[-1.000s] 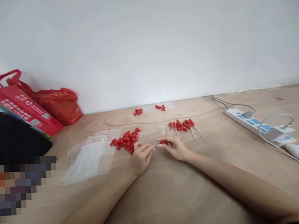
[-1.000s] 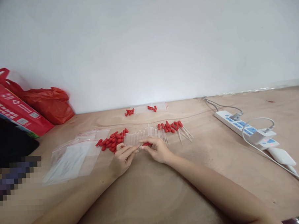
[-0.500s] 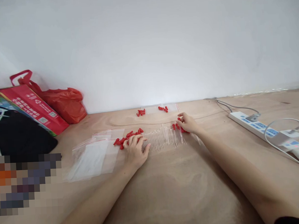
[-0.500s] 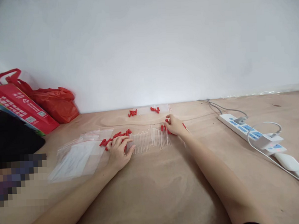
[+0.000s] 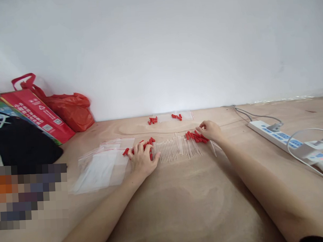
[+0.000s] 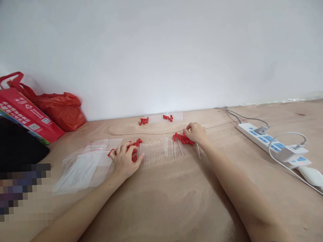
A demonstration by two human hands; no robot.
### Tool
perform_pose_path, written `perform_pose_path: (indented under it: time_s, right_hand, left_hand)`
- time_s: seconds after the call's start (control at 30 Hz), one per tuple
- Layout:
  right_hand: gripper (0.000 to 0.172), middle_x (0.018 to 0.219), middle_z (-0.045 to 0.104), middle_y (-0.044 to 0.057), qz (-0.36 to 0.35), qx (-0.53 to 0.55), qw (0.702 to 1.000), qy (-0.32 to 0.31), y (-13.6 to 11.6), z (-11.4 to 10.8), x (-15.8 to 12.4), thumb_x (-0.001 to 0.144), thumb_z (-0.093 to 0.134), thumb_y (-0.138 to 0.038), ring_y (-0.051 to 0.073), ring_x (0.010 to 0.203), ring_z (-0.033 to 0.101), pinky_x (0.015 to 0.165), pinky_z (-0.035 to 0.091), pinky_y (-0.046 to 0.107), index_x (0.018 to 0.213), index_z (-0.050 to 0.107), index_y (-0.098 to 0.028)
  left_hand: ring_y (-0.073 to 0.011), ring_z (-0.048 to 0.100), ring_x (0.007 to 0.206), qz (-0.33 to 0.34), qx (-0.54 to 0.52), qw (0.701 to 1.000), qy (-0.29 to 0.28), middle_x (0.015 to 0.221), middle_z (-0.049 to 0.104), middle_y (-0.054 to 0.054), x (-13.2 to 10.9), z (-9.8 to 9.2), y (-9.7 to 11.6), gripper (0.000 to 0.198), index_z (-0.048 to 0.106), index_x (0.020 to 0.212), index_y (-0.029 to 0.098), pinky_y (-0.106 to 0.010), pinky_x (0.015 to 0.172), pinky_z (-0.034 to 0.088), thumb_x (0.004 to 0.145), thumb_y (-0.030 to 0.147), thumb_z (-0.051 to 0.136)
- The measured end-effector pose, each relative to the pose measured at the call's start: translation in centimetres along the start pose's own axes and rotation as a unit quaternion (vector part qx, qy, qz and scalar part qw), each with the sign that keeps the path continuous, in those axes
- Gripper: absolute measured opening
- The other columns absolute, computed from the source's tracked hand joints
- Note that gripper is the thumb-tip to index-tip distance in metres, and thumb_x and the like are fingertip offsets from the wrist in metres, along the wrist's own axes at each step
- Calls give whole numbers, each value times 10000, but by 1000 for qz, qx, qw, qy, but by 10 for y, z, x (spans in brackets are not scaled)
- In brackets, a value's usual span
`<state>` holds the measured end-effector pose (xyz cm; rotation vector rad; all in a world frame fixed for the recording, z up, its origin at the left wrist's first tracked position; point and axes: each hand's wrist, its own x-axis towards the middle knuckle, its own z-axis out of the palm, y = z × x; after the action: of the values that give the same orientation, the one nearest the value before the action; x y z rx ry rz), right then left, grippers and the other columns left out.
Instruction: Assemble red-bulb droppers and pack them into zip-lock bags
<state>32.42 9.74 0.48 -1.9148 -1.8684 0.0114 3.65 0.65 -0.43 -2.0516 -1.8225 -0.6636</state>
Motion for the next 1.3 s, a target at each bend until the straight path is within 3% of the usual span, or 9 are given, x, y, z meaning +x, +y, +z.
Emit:
perform_pose_path:
  time_s: [0.23, 0.4, 0.73, 0.87, 1.03, 1.3]
  right_hand:
    - [339, 792, 656, 35, -1, -11, 998, -65, 0, 3, -6, 695, 507, -511, 181, 721, 577, 550, 331, 247, 794, 633, -212]
    - [343, 788, 663, 36, -10, -11, 998, -61, -9, 9, -9, 684, 506, -522, 187, 736, 585, 580, 343, 251, 752, 645, -216]
    - [302, 693, 658, 60, 40, -20, 996, -73, -18, 5, -13, 708, 486, -454, 196, 705, 592, 584, 355, 257, 647, 633, -198]
    - [236, 718, 652, 59, 63, 26, 997, -29, -16, 4, -13, 713, 490, -386, 182, 706, 581, 579, 355, 247, 678, 611, -186]
    - [192, 820, 630, 56, 17, 111, 992, 60, -20, 6, -22, 738, 460, -336, 165, 723, 561, 633, 365, 257, 774, 557, -174]
    - [135, 787, 626, 40, -111, 121, 982, 95, -40, 19, -69, 752, 468, -314, 192, 799, 548, 749, 309, 322, 727, 519, -191]
  left_hand:
    - [-298, 374, 1064, -15, 68, 997, -23, 1130, 483, -125, 17, -5, 0, 245, 618, 757, 192, -489, 875, 221, 689, 405, 520]
    - [-316, 369, 1062, 8, 106, 993, -47, 1123, 492, -144, 25, -4, 7, 272, 646, 713, 168, -512, 902, 179, 709, 380, 475]
    - [-321, 401, 995, -38, 152, 981, -112, 958, 543, -174, 42, 4, 24, 309, 681, 749, 121, -494, 873, 218, 703, 297, 430]
    - [-320, 392, 1017, -37, 151, 980, -125, 992, 541, -169, 43, 1, 26, 306, 679, 791, 126, -494, 883, 218, 725, 272, 418]
    - [-330, 379, 1058, -24, 155, 978, -139, 1055, 525, -179, 43, -4, 22, 267, 677, 784, 127, -494, 877, 232, 705, 150, 422]
    - [-347, 403, 1014, -38, 110, 988, -98, 1010, 534, -176, 39, 4, 19, 300, 670, 716, 139, -504, 852, 253, 725, 335, 444]
